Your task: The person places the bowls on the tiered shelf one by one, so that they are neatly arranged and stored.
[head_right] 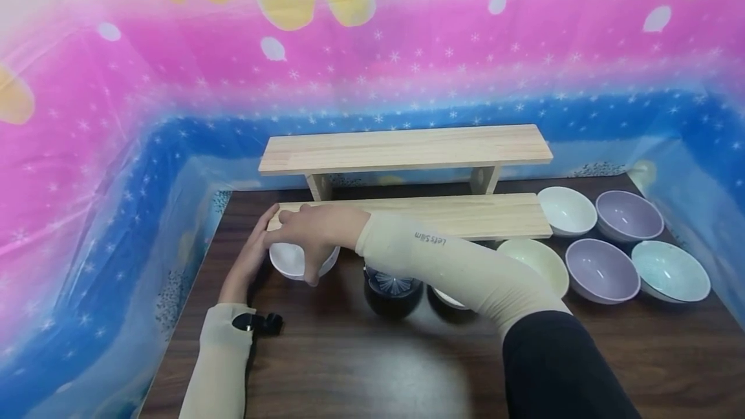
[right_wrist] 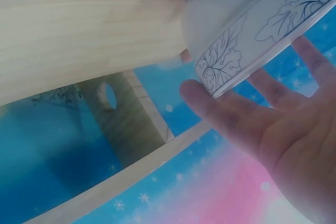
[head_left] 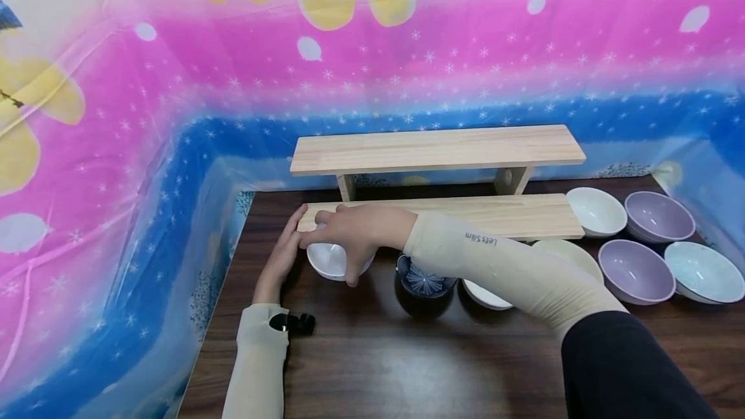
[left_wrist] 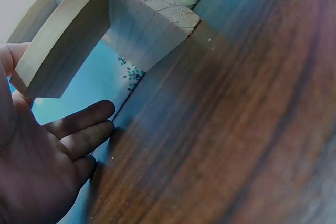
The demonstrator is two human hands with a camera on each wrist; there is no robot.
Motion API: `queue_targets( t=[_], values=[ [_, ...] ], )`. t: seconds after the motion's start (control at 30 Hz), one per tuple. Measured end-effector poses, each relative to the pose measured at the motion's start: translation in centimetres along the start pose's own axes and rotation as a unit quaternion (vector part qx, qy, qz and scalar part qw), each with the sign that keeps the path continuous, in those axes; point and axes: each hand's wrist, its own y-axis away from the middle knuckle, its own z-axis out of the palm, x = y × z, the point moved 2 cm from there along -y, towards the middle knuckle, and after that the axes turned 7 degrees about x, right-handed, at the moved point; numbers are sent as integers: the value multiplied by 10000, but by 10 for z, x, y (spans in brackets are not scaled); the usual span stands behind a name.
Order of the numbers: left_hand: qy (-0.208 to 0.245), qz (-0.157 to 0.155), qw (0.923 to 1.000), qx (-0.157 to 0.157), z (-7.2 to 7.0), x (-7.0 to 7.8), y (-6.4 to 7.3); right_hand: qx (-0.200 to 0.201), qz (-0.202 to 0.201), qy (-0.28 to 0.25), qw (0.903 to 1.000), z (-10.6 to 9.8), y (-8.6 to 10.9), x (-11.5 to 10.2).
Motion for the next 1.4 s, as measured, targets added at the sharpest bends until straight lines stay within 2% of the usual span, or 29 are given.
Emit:
queue_targets(
  t=[0.33,0.7,0.9,1.17,1.4],
  values=[
    [40,54,10000,34,0,-3,-2,156,128,6,9998,-2,3,5],
    [1,113,9999,-26,3,0,-3,91,433,46,9990,-6,6,10],
    [7,95,10000,-13,1,-1,-1,66,395,-18,9992,-7,4,9],
    [12,236,9997,18,0,-3,1,101,352,88,9993,-10,1,8],
    [44,195,9998,-15,-1,-5,0,65,367,90,9993,-13,0,10]
  ],
)
